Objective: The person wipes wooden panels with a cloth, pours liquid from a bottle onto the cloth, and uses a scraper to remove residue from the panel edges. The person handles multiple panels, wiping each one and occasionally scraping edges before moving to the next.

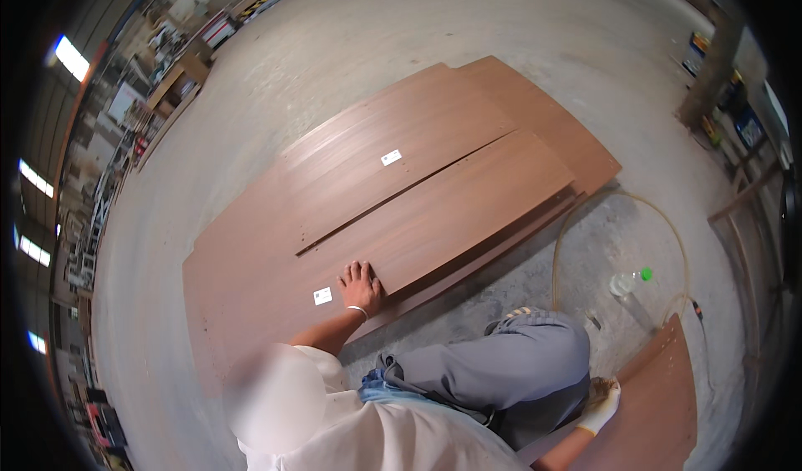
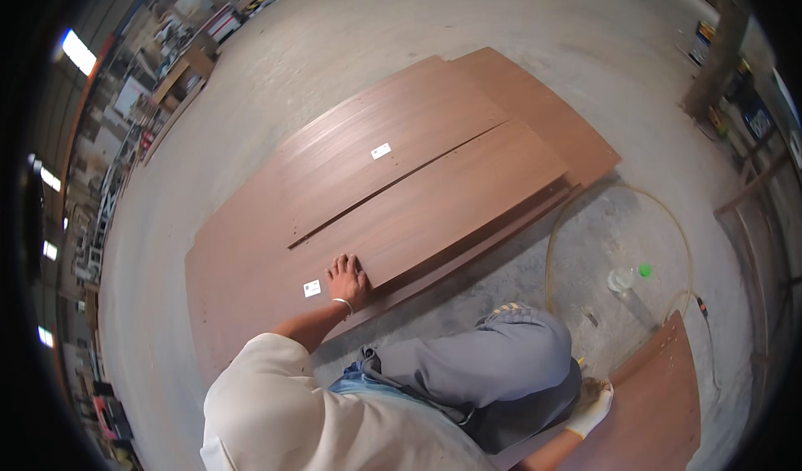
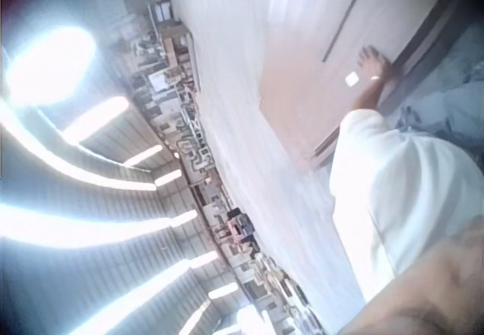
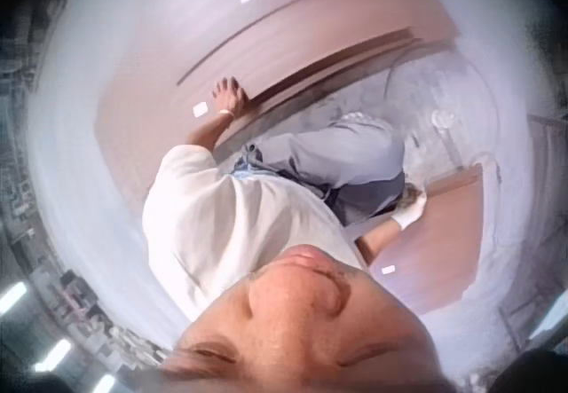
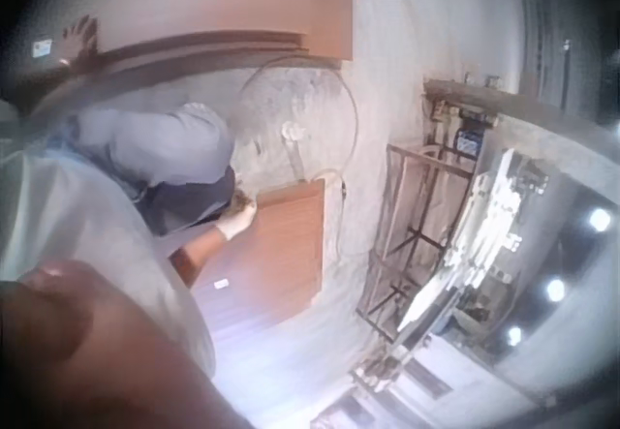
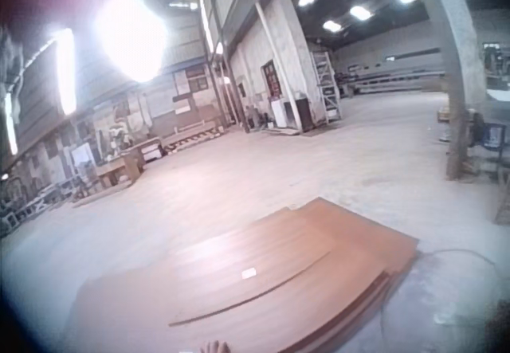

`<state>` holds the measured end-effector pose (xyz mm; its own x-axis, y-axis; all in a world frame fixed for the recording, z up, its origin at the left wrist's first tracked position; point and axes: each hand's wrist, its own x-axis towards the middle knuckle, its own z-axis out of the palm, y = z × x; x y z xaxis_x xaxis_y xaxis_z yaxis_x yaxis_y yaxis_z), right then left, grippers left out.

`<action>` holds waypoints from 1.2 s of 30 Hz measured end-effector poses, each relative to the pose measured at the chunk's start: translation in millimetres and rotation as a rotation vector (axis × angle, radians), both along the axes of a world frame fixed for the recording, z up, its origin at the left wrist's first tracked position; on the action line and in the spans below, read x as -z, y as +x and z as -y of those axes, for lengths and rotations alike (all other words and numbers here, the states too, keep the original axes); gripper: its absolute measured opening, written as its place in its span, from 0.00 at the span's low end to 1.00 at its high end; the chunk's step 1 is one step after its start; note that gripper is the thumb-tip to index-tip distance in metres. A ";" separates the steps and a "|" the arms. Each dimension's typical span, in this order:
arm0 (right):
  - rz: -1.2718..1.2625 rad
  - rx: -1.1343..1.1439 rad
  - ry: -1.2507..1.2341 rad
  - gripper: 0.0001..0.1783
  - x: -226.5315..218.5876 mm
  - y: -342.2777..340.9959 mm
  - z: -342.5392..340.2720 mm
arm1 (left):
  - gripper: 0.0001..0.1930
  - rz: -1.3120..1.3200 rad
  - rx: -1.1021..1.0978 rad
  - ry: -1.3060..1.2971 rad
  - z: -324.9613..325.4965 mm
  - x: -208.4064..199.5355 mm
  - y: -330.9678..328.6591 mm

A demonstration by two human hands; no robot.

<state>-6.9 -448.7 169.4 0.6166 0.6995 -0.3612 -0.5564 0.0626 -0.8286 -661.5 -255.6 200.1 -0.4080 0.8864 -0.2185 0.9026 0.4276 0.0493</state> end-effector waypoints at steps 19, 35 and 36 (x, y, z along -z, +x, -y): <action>0.012 0.292 -0.151 0.09 -32.8 -31.2 45.5 | 0.36 -0.059 0.008 0.175 -211.7 34.0 -9.8; 0.119 0.442 -0.199 0.11 -24.0 -70.5 73.9 | 0.30 -0.080 0.270 0.229 -211.0 29.4 -39.7; 0.116 0.448 -0.212 0.11 -23.9 -68.6 71.1 | 0.30 -0.091 0.297 0.249 -217.6 27.9 -35.7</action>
